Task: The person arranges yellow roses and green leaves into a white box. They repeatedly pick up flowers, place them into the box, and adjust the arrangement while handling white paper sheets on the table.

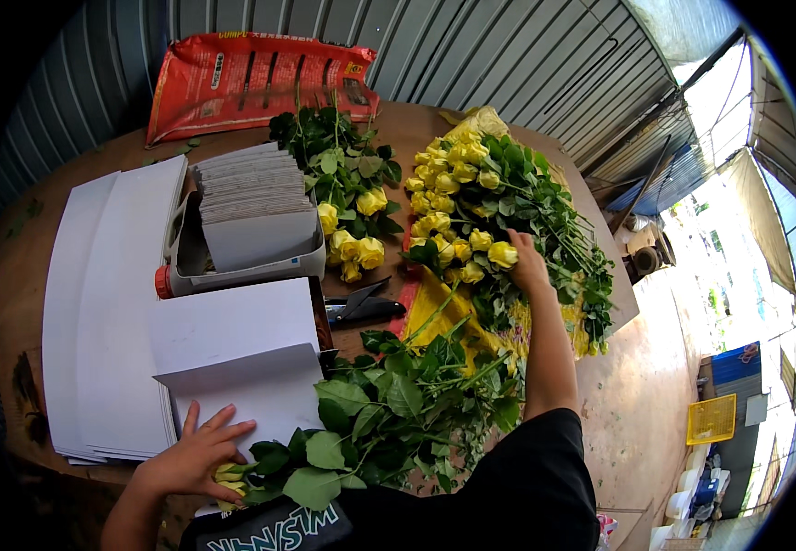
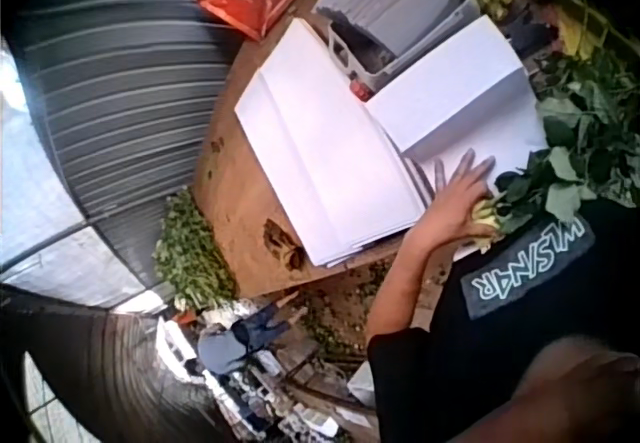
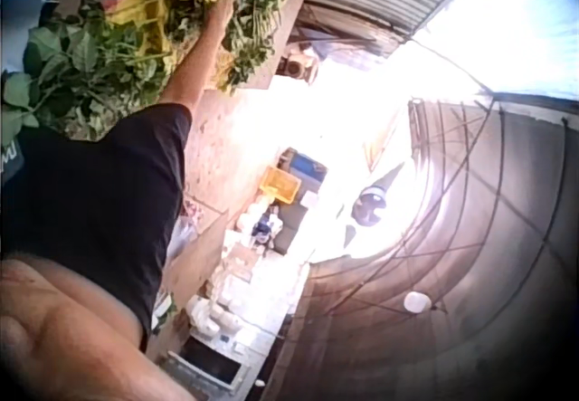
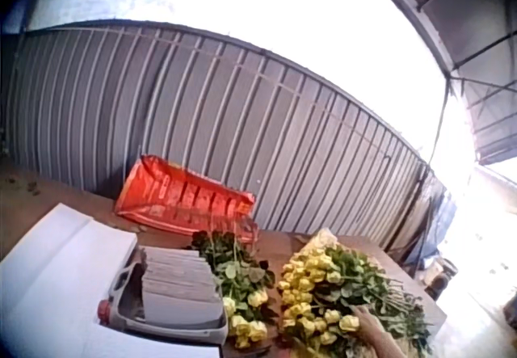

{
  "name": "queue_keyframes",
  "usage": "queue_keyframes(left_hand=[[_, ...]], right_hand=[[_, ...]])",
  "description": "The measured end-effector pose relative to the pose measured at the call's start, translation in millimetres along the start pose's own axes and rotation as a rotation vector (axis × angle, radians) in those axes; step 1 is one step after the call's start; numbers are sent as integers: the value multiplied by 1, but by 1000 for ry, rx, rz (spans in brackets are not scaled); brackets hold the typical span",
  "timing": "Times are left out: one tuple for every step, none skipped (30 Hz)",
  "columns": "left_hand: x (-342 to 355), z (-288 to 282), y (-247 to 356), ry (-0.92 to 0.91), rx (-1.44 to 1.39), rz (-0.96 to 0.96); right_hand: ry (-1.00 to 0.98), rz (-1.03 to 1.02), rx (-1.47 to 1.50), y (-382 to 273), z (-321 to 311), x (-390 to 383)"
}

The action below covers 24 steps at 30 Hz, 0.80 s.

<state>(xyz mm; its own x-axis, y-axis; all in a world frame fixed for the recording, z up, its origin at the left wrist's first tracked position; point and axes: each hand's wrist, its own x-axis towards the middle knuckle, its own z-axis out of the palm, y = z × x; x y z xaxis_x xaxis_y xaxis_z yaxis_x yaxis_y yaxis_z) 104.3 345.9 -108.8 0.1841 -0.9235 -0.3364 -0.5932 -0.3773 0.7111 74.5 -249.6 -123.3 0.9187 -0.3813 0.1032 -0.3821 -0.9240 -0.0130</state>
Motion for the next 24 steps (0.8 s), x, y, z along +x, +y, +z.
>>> queue_keyframes(left_hand=[[-1,0,0,5,-2,8],[-2,0,0,13,-3,13],[-2,0,0,21,-3,19],[-2,0,-1,26,-9,19],[-2,1,-1,29,-13,21],[-2,0,0,30,-15,26],[-2,1,0,30,-17,21],[-2,1,-1,28,-16,18],[-2,0,-1,23,-15,18],[0,1,-1,21,-16,18],[0,1,-2,19,-18,16],[-2,2,-2,20,-25,1],[-2,2,-1,27,-28,-2],[-1,1,0,27,-23,7],[-1,2,1,28,-19,5],[-2,5,-3,34,-3,19],[-2,6,-5,39,6,32],[-2,7,-6,46,15,43],[-2,7,-5,54,24,50],[-2,7,-4,58,32,56],[-2,7,-4,64,40,61],[-2,8,-5,72,44,63],[-3,8,-5,78,57,73],[-3,8,-5,85,70,82]], right_hand=[[-35,-45,-16,4,19,3],[-43,-37,-6,5,34,5],[-51,-26,3,7,49,6],[-121,75,1,6,59,10],[-96,65,9,13,61,11],[-69,59,16,20,63,9],[-44,44,15,19,56,10],[142,-35,151,9,38,2],[349,-120,397,21,38,5],[397,-41,976,27,24,1],[423,44,1558,27,5,-4],[530,-144,1042,-3,-30,-14],[614,-303,503,-31,-68,-33],[620,-289,550,-30,-85,-49],[635,-342,514,-41,-103,-63],[610,-298,587,-50,-115,-76],[584,-256,662,-56,-122,-87],[580,-236,693,-59,-127,-96],[594,-244,682,-63,-132,-102],[605,-251,669,-67,-136,-108],[613,-257,662,-71,-139,-113],[619,-264,653,-76,-141,-117],[624,-274,642,-80,-143,-120],[630,-285,631,-85,-146,-123]])
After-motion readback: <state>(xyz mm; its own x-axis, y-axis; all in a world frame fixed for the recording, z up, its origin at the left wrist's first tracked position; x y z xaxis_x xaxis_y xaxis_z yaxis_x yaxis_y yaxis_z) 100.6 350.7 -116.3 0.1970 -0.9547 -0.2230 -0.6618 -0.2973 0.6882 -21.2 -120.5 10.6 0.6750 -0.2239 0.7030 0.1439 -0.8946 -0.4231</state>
